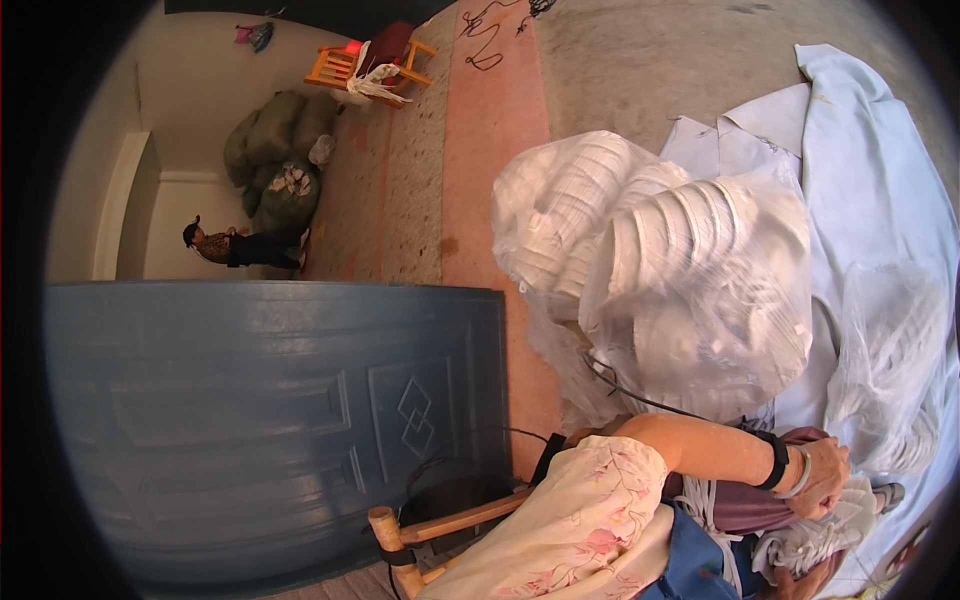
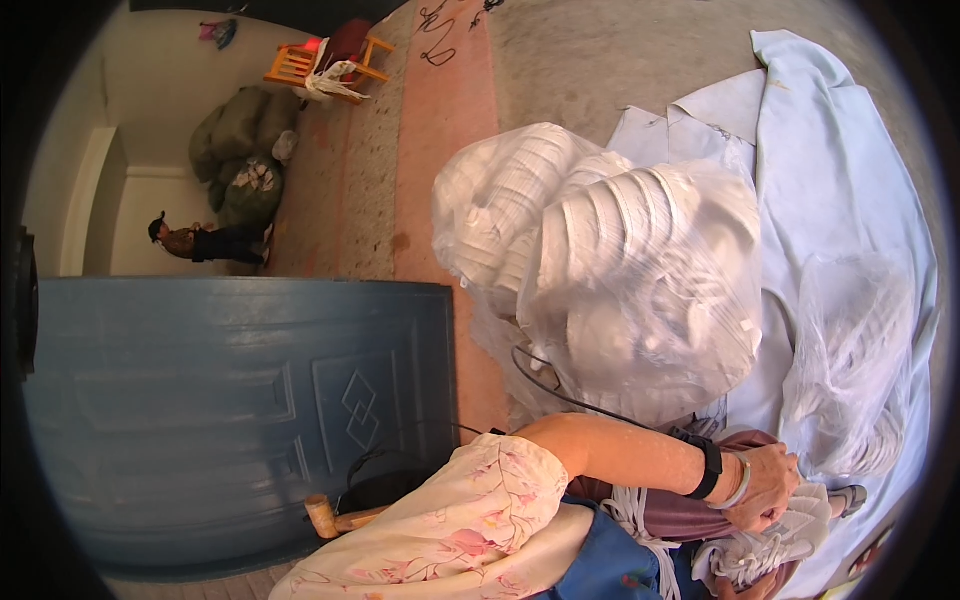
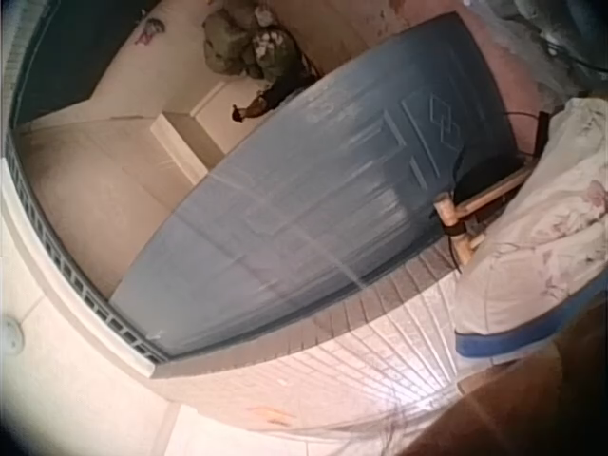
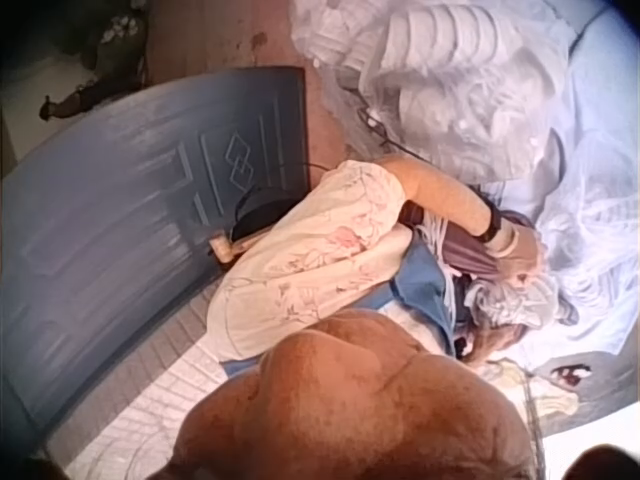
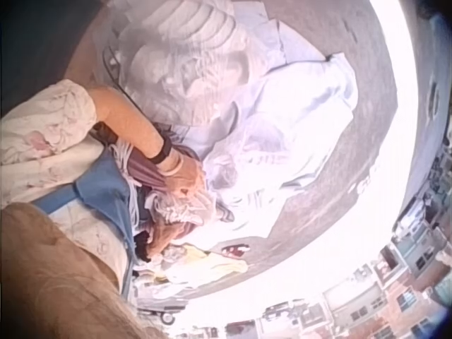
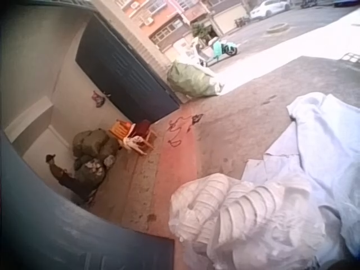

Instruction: The recorder laces a white sneaker while sitting in a shoe manufacturing or assembly area.

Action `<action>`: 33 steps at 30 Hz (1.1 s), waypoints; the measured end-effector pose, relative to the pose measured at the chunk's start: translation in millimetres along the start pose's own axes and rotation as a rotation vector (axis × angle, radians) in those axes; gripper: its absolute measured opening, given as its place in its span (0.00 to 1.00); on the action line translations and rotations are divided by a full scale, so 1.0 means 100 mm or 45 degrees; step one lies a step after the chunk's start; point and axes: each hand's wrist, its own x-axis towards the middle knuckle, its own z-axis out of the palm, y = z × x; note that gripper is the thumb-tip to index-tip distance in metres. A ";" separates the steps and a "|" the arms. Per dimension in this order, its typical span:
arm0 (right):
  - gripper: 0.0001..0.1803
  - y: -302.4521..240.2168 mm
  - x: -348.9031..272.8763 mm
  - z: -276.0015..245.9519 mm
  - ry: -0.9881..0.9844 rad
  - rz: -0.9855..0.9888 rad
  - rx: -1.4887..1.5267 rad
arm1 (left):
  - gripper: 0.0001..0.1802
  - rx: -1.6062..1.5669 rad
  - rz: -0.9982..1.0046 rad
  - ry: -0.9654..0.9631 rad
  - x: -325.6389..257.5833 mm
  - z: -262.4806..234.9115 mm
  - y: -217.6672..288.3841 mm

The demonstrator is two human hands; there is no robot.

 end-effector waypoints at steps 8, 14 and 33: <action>0.54 0.05 -0.08 0.05 0.029 0.026 0.023 | 0.07 -0.029 0.000 0.001 0.00 0.02 -0.02; 0.54 0.07 -0.10 0.08 0.040 0.031 0.033 | 0.07 -0.057 -0.009 -0.003 0.01 0.03 -0.02; 0.56 0.09 -0.13 0.11 0.050 0.044 0.034 | 0.06 -0.021 -0.009 -0.018 0.01 0.01 -0.01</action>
